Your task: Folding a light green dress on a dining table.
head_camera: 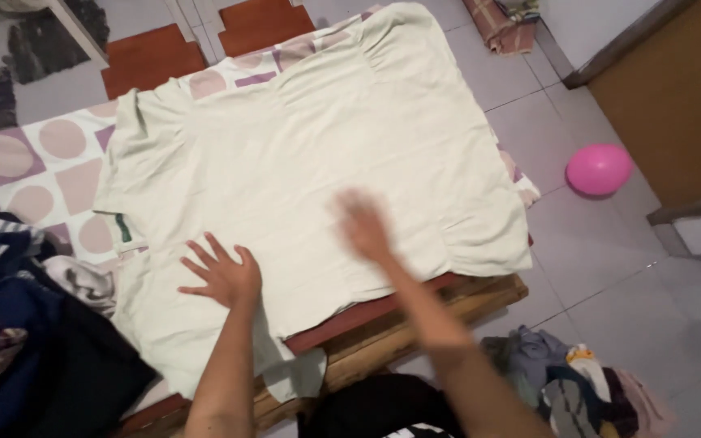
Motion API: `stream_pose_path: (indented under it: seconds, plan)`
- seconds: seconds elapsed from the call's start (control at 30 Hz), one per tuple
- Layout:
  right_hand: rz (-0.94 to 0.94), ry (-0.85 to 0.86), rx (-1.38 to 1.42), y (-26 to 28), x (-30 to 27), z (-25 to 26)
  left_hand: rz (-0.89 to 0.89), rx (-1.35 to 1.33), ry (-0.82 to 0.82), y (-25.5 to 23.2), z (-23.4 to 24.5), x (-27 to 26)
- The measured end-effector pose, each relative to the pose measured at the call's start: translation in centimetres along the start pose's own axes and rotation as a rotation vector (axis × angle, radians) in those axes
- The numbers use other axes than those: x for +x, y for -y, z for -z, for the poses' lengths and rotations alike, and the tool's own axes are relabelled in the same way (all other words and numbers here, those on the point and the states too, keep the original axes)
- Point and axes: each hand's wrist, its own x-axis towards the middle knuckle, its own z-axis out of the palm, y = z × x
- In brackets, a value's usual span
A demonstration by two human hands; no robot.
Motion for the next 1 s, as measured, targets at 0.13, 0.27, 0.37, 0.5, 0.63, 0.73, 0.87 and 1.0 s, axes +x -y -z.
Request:
stream_pose_path:
  seconds: [0.13, 0.27, 0.37, 0.5, 0.63, 0.73, 0.87, 1.0]
  plan:
    - [-0.447, -0.247, -0.426, -18.5, -7.8, 8.1, -0.033, 0.004, -0.008, 0.9, -0.7, -0.1]
    - [-0.679, -0.062, -0.54, -18.0, -8.2, 12.9, -0.036, -0.018, 0.076, 0.5, 0.6, 0.6]
    - [-0.758, -0.161, -0.586, -12.6, -6.8, 9.1, -0.017, -0.052, 0.181, 0.4, 1.4, 0.5]
    - [-0.314, -0.076, -0.315, 3.6, -3.7, -0.2, 0.008, -0.055, 0.261, 0.4, 1.7, 0.9]
    - [-0.075, 0.104, -0.107, 12.5, -3.3, -1.2, 0.034, -0.068, 0.294, 0.6, 1.3, 1.4]
    - [-0.155, 0.079, -0.046, 6.9, -5.1, 2.4, 0.046, -0.077, 0.343, 1.3, 1.1, 1.7]
    - [-0.384, -0.096, -0.285, -7.3, -11.0, 7.8, 0.048, -0.082, 0.384, 2.0, 0.6, 2.4]
    - [-0.761, -0.095, -0.296, -12.4, -12.3, 13.3, 0.054, -0.105, 0.459, 2.4, 0.5, 3.1]
